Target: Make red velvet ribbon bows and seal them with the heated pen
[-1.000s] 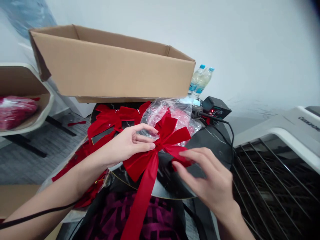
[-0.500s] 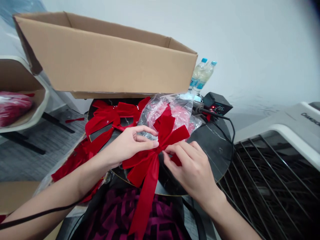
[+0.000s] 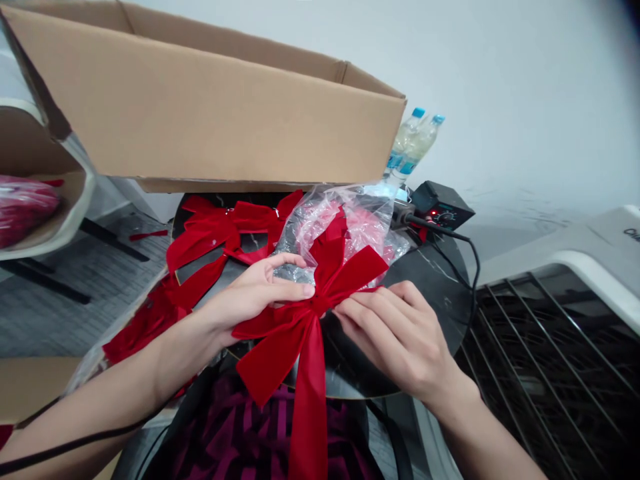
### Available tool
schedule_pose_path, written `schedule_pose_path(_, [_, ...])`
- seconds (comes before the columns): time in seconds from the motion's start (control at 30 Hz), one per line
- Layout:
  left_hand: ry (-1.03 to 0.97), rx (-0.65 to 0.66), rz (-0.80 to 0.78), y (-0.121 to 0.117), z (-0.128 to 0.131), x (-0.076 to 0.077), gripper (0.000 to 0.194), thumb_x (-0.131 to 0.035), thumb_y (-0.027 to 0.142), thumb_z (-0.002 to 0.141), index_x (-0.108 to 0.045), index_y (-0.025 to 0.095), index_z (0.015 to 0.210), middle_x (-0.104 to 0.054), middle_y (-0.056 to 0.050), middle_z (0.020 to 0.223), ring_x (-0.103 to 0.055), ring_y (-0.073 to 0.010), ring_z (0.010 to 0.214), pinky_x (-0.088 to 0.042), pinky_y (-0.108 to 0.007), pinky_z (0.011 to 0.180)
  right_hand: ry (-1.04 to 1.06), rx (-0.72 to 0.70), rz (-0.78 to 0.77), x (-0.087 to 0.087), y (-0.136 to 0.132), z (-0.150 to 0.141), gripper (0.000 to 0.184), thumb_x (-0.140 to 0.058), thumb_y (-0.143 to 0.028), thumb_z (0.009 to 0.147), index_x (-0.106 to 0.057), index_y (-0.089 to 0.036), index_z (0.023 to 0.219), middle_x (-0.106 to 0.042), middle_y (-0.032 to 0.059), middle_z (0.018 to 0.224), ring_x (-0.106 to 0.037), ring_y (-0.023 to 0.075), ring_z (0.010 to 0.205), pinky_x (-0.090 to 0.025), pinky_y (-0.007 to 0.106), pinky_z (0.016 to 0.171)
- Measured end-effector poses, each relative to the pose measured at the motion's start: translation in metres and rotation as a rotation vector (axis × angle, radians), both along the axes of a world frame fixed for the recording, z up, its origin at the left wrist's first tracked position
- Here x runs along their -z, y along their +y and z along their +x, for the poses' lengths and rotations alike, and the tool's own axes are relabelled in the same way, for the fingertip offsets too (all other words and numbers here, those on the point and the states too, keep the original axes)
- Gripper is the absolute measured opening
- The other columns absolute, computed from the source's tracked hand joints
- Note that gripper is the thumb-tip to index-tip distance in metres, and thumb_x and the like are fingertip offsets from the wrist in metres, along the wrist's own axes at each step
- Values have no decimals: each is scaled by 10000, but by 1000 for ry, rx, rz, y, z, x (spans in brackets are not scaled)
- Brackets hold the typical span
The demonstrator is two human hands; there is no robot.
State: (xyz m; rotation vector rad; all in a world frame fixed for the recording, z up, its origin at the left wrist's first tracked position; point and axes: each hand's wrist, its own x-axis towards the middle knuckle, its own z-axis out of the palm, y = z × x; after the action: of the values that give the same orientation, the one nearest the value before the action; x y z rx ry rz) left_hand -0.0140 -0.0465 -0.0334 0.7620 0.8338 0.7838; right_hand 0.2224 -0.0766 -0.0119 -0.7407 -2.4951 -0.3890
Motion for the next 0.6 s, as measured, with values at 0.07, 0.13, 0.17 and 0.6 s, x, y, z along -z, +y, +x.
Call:
schedule_pose_path(0.07, [-6, -3, -6, 1, -2, 1, 435, -854, 199, 786, -551, 229, 1097, -691, 68, 582, -583, -60, 461, -421, -110, 473, -6, -13, 5, 2, 3, 2, 208, -727, -83, 888, -657, -96, 1084, -763, 90, 985, -665, 185, 797, -407, 367, 661])
schedule_pose_path(0.13, [26, -30, 6, 2, -5, 0, 441, -871, 219, 770, -545, 230, 1066, -704, 54, 592, -569, -57, 454, -425, -111, 478, 41, 5, -31, 5, 5, 2, 255, -736, -71, 874, -654, -105, 1113, -757, 91, 1014, -671, 188, 825, -444, 369, 690])
schedule_pose_path(0.17, [51, -52, 15, 2, -6, -1, 437, -878, 227, 762, -550, 227, 1052, -704, 50, 586, -565, -54, 452, -421, -106, 477, 87, 26, -56, 7, 5, 2, 280, -744, -62, 862, -653, -110, 1122, -753, 92, 1023, -672, 186, 841, -468, 366, 712])
schedule_pose_path(0.6, [212, -878, 32, -25, -181, 6, 472, -944, 204, 612, -689, 188, 1009, -780, 87, 761, -696, -73, 567, -576, -134, 566, 272, 162, -276, 19, 25, -8, 90, -691, -134, 920, -662, -204, 970, -691, -1, 838, -645, 118, 734, -509, 250, 728])
